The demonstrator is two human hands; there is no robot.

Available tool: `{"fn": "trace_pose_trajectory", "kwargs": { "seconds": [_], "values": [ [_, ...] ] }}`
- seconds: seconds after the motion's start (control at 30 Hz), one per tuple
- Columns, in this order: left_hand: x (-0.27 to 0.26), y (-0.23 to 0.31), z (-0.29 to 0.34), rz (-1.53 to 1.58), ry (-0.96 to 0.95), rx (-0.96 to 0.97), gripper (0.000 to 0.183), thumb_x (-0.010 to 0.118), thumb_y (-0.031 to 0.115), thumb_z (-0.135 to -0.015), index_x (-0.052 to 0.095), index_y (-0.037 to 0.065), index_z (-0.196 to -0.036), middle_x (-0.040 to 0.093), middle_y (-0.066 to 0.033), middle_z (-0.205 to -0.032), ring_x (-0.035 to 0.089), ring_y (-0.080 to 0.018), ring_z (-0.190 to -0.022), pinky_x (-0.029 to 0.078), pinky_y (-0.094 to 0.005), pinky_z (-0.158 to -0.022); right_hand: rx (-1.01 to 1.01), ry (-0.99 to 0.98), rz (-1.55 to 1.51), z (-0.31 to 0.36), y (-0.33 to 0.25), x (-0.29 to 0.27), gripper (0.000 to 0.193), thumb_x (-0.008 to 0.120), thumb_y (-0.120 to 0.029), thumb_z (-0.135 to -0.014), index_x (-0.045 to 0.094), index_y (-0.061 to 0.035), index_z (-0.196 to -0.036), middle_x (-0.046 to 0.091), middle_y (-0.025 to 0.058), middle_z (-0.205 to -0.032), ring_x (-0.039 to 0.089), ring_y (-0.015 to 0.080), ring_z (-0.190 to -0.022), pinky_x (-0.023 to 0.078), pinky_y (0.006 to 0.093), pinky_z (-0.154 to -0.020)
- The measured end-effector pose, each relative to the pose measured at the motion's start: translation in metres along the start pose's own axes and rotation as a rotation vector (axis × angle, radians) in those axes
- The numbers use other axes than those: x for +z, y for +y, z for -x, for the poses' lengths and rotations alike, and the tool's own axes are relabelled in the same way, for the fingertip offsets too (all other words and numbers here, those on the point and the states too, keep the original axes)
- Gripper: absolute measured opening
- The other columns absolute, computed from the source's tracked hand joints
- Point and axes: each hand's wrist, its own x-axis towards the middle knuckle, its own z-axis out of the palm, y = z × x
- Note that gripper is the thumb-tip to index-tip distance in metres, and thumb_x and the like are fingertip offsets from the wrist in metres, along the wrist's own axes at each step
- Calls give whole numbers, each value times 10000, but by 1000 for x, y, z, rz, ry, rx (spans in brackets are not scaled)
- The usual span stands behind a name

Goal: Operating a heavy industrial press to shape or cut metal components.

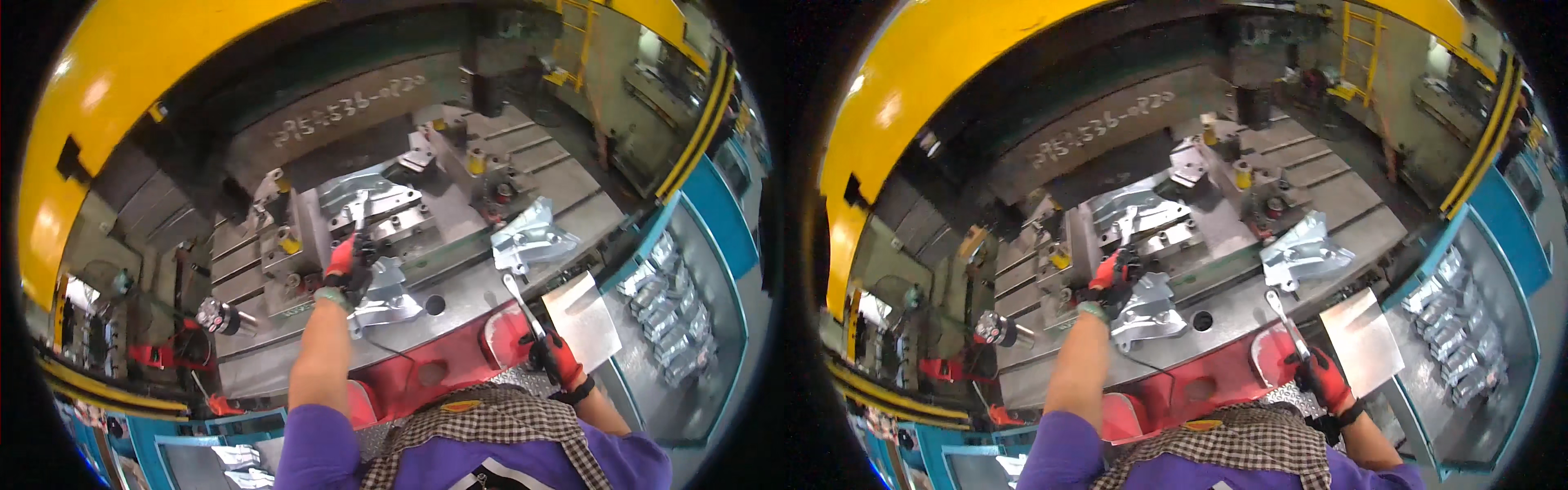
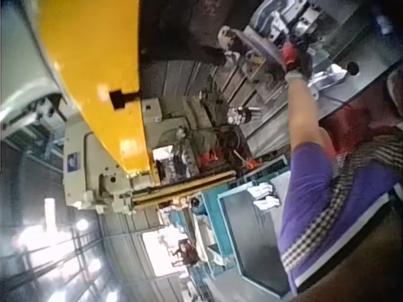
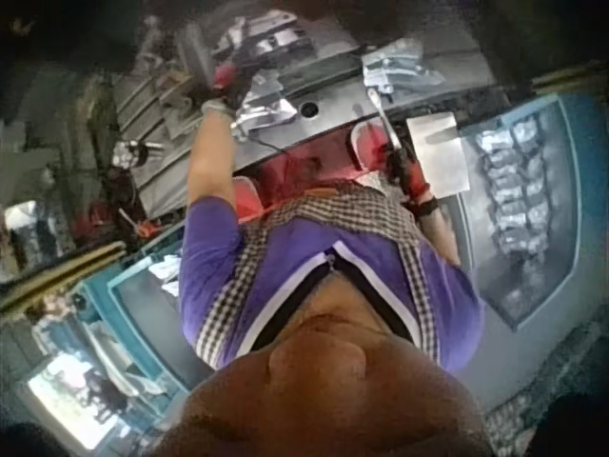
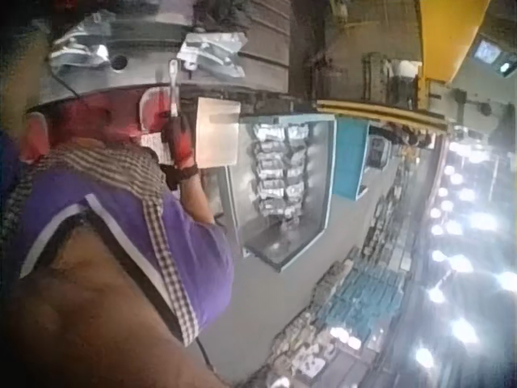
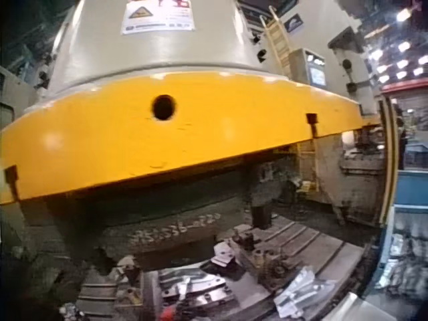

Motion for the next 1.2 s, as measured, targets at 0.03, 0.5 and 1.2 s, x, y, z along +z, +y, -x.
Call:
{"fn": "trace_pose_trajectory", "kwargs": {
  "seconds": [0.03,0.5,1.2],
  "values": [
    [0,5,4,-73,27,24,333,424,323,-966,564,84,-1151,636,-53,-948,603,-178,-816,483,-298,-733,40,55,-62,-5,-2,-4,410,455,-394,-966,555,-3,-1041,558,25,-707,521,120,-568,441,263,-521],
    [35,65,230,794,95,-262,441,392,399,-981,590,32,-1126,568,22,-796,464,-39,-678,365,-193,-583,167,268,113,-57,-27,-74,421,389,-526,-946,544,-136,-902,469,-24,-588,436,104,-471,349,259,-431],
    [53,8,313,746,151,-354,328,522,170,-918,538,76,-1232,582,-19,-916,528,-85,-761,429,-227,-629,255,68,242,-292,-49,230,780,349,-675,-879,351,-94,-1399,474,84,-1350,409,259,-1255,297,426,-1032]
  ]
}}
